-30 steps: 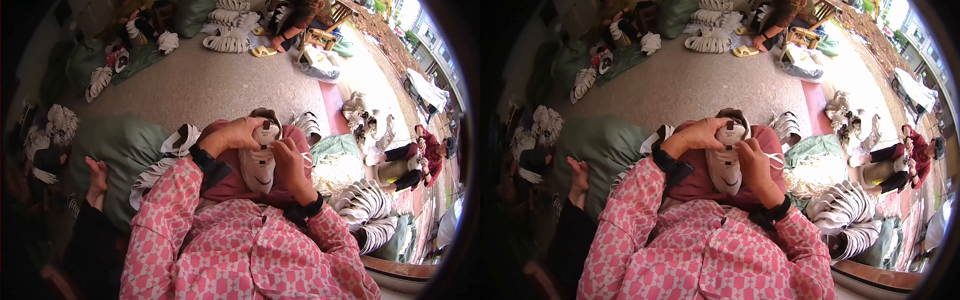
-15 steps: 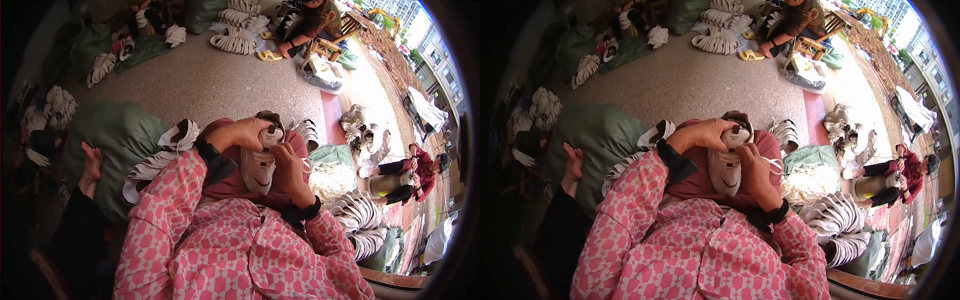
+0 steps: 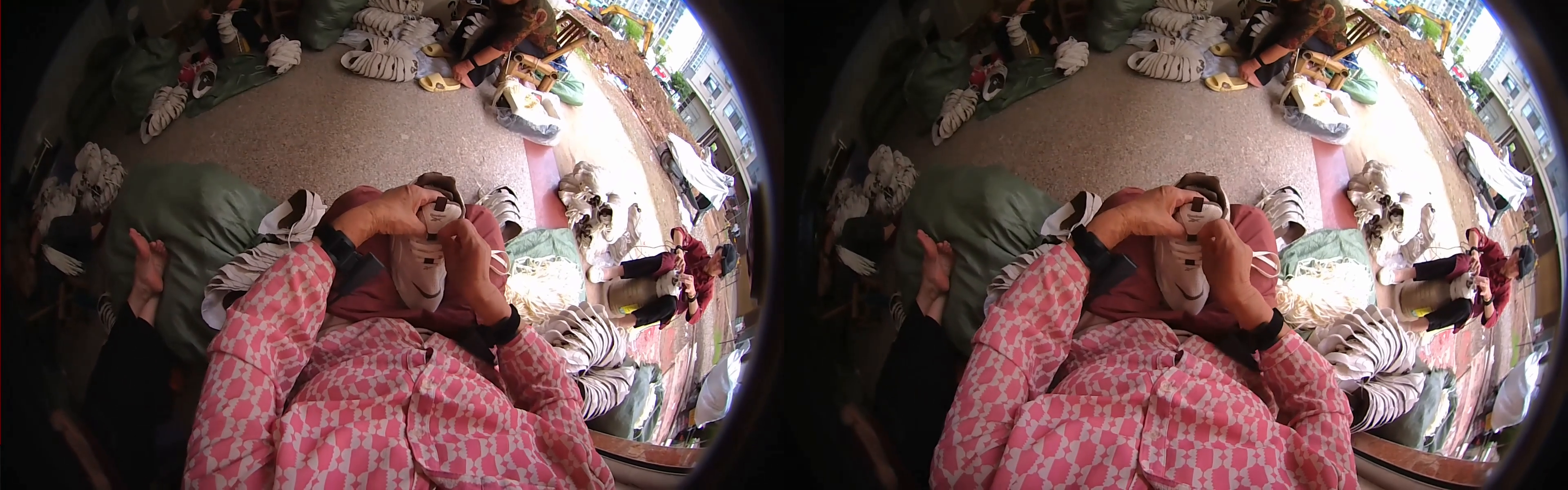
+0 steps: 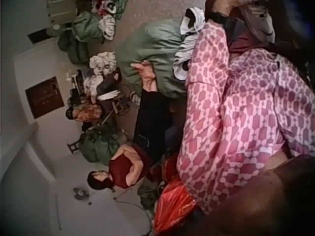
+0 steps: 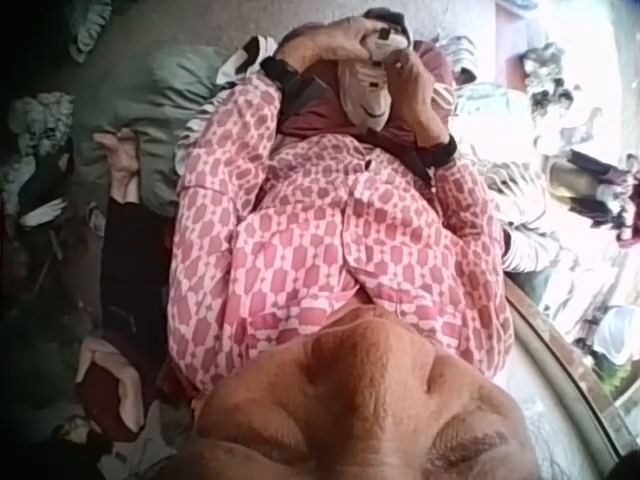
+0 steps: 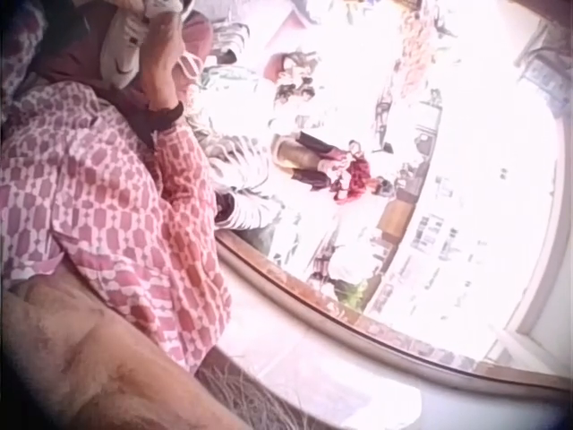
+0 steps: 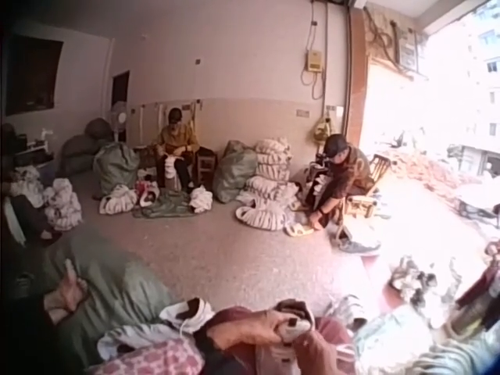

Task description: The recorder is lacing up white athletic shoe uppers by hand while sitting on the floor in a manufacturing or assembly area.

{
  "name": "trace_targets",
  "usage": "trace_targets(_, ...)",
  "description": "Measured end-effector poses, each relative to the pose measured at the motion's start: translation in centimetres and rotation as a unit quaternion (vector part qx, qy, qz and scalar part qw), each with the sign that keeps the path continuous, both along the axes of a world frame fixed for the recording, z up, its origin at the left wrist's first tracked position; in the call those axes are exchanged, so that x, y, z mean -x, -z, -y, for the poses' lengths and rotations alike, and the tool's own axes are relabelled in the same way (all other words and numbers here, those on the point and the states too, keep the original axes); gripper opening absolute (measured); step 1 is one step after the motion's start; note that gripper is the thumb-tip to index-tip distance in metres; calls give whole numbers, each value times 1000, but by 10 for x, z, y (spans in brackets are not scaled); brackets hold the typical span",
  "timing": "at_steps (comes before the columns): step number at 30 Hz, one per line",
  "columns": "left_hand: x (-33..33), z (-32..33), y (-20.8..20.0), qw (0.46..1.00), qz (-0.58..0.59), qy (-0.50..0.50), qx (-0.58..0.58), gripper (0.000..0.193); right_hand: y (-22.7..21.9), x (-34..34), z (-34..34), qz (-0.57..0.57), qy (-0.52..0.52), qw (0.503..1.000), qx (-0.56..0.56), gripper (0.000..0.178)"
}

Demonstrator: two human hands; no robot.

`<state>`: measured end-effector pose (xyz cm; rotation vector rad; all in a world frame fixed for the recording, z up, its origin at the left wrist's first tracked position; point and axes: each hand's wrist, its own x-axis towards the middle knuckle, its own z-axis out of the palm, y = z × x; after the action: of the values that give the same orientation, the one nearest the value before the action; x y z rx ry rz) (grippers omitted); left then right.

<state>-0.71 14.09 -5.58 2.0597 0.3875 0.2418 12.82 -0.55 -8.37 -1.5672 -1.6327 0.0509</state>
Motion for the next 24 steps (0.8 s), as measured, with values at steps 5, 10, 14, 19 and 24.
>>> trace_targets(5,2,4,-3,999,30,-26,-25,50,6,4,9,-3,13,1000,0,5)
trace_targets(10,3,2,-2,999,10,-37,-29,46,-10,-13,9,87,-47,995,-25,21)
trace_targets(14,2,9,-11,997,31,-51,-53,47,-37,-31,-6,-12,-25,998,-48,39)
trace_targets(19,5,11,4,992,32,-109,-60,55,-41,-47,-34,15,-135,987,83,45)
trace_targets(24,18,47,7,957,132,-242,-86,47,-41,-68,-52,-11,-177,962,206,41)
